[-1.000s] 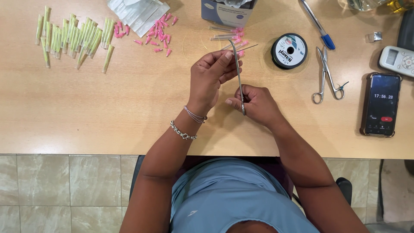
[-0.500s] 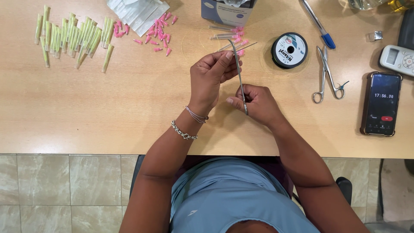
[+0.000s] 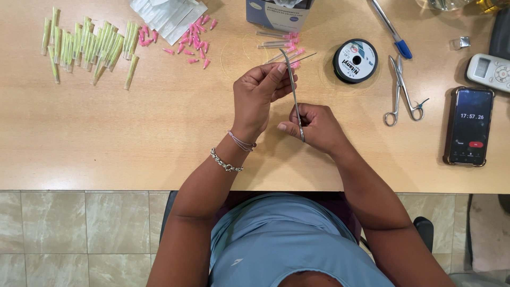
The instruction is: The person threads a thin filament through a small pink cap using hemostats, then places the cap onto a clear plastic tube. They repeat this process with additional caps and tubes on a wooden table with medical supplies.
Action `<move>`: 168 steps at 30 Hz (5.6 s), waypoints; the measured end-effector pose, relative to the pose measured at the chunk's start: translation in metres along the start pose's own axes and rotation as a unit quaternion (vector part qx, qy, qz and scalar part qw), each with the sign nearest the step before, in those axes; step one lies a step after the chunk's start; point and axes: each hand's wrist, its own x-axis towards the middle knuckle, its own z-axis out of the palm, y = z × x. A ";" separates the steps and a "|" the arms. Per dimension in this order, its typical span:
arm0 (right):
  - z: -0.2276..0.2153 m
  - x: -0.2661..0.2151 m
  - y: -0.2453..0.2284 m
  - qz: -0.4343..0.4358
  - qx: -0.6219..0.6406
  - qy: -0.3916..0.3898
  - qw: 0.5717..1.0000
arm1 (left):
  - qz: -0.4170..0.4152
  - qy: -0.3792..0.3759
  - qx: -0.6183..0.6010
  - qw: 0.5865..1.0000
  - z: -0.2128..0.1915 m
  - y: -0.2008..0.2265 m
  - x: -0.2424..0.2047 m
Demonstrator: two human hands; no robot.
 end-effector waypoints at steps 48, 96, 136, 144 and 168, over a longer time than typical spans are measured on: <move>0.004 0.003 0.023 -0.062 0.188 -0.120 0.973 | -0.081 -0.082 -0.076 0.990 -0.013 0.001 0.005; -0.070 -0.078 -0.003 0.168 -0.353 0.013 0.920 | -0.028 -0.171 -0.125 0.977 -0.017 0.011 0.008; -0.104 0.006 -0.019 -0.131 0.449 0.321 0.823 | 0.016 -0.085 0.007 0.996 -0.034 0.023 0.024; -0.202 0.031 0.072 -0.212 0.642 0.378 0.633 | 0.219 0.100 -0.219 0.946 -0.151 0.112 0.056; -0.068 0.034 -0.003 -0.314 -0.403 0.346 0.787 | 0.393 0.193 0.658 0.612 -0.129 0.054 0.070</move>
